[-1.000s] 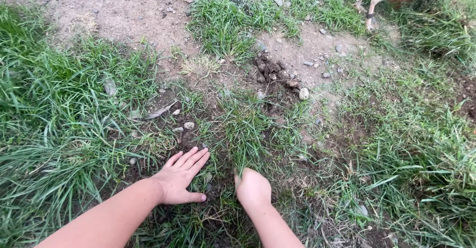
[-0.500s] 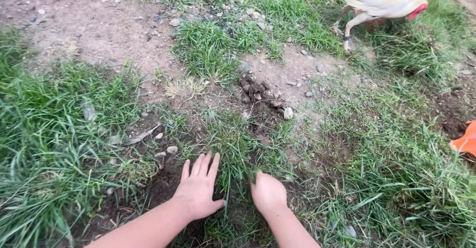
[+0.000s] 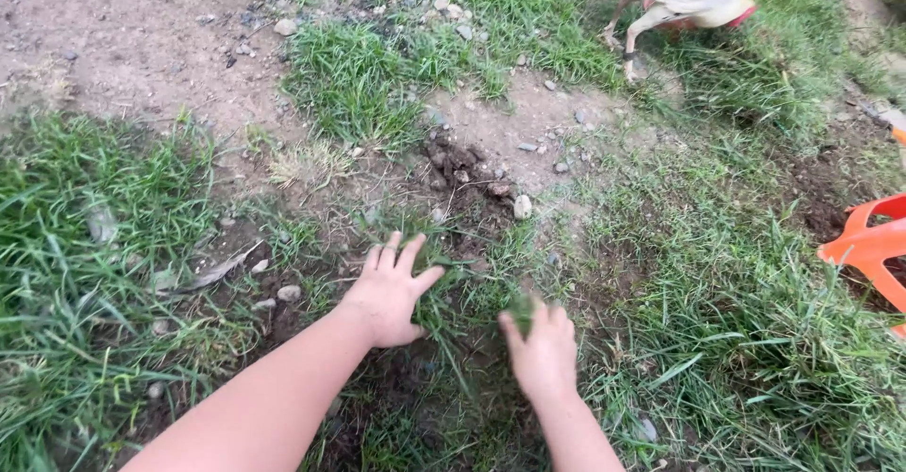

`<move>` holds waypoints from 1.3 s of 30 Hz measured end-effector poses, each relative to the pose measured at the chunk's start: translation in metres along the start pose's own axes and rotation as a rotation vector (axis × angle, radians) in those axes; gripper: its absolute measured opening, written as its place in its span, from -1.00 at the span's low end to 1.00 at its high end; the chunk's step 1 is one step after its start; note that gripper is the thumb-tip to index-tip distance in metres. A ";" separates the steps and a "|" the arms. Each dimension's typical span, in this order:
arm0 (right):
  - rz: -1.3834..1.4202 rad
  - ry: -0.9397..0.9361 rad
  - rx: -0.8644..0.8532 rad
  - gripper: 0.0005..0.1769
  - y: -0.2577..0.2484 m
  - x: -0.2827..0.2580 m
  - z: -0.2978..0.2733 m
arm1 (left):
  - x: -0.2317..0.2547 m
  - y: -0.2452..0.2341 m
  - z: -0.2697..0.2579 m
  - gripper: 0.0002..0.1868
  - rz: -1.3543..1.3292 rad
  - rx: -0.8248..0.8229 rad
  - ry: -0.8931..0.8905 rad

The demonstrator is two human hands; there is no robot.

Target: Pulling weeds and cleaning grass patches on the ground with hands.

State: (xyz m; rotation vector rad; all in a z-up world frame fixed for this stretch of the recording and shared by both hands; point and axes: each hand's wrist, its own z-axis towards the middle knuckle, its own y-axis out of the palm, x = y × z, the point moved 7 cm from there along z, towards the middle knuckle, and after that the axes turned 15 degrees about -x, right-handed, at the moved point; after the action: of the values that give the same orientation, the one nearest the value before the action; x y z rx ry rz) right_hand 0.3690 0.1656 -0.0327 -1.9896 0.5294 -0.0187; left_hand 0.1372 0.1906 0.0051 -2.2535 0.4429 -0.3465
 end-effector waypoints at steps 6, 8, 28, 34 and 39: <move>-0.458 -0.166 -0.016 0.05 0.017 -0.056 0.012 | 0.016 -0.011 0.004 -0.28 -0.003 -0.032 0.025; -0.387 -0.168 -0.025 -0.14 0.021 -0.056 0.026 | 0.023 -0.004 0.027 -0.32 0.040 -0.026 -0.052; -0.148 -0.386 -0.073 -0.55 0.020 -0.008 0.005 | 0.022 0.010 0.046 -0.23 0.062 -0.078 -0.151; -0.443 -0.312 -0.012 -0.26 0.022 -0.054 0.026 | -0.010 0.029 0.055 -0.60 -0.274 0.141 0.016; 0.067 -0.153 -0.060 -0.61 0.035 -0.032 0.029 | -0.030 0.021 0.058 -0.75 -0.588 0.443 0.087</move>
State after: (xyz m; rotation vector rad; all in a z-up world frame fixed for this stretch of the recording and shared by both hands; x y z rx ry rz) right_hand 0.3343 0.1896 -0.0694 -2.0108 0.5014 0.1916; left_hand 0.1285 0.2284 -0.0509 -1.8909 -0.2529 -0.7626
